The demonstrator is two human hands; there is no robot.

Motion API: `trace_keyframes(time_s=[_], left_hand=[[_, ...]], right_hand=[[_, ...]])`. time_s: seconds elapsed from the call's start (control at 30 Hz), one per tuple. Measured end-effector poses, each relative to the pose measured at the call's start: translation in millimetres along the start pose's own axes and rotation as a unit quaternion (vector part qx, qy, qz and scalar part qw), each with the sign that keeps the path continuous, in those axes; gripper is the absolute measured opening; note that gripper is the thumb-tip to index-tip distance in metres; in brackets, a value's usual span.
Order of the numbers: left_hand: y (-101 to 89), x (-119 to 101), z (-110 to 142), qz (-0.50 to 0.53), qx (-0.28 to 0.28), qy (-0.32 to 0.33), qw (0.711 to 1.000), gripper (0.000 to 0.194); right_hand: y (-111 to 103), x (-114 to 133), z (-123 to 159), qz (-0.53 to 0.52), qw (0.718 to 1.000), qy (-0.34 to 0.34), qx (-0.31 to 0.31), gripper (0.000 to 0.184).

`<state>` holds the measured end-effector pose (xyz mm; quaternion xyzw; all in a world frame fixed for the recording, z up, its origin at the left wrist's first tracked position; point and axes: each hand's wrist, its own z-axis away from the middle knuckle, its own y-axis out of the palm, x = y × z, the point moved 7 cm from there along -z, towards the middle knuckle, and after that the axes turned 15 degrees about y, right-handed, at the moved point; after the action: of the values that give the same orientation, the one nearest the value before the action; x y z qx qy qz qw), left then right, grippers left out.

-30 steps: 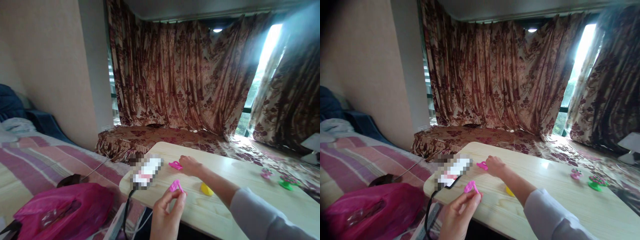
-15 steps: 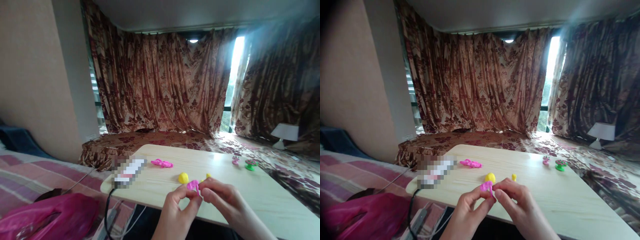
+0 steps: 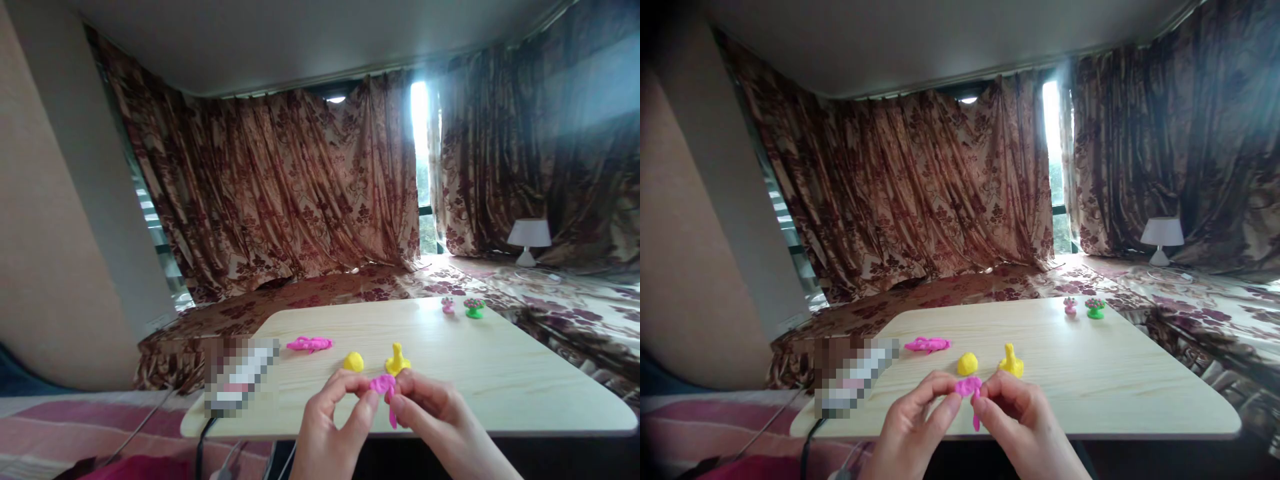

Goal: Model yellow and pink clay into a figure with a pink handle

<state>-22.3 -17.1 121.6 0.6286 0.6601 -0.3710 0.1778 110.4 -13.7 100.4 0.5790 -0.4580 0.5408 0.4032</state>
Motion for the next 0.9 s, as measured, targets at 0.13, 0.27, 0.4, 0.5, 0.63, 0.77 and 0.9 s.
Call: trace_keyframes(time_s=[0.13,0.27,0.4,0.5,0.63,0.77,0.9], left_hand=[[4.7,-2,0,0.032,0.005,-0.010,0.999,0.024],[4.6,2,1,0.034,-0.017,-0.018,0.999,0.024],[3.3,2,0,0.035,-0.029,-0.007,0.999,0.022],[3.4,-1,-1,0.019,-0.034,0.002,0.999,0.020],[4.3,-7,-2,0.019,-0.037,0.004,0.999,0.019],[5.1,-8,-1,0.044,-0.025,0.002,0.999,0.024],[5.5,0,3,0.031,-0.012,-0.023,0.999,0.017]], right_hand=[[1,1,5,0.027,1.000,-0.007,-0.005,0.031],[1,-2,5,0.045,0.999,-0.005,-0.013,0.030],[1,-1,7,0.047,0.999,-0.008,-0.022,0.024],[1,4,8,0.045,0.998,-0.020,-0.026,0.021],[-2,3,6,0.041,0.998,-0.021,-0.045,0.026],[-3,-4,5,0.046,0.998,-0.010,-0.050,0.029],[-3,-5,5,0.042,0.998,-0.009,-0.041,0.029]])
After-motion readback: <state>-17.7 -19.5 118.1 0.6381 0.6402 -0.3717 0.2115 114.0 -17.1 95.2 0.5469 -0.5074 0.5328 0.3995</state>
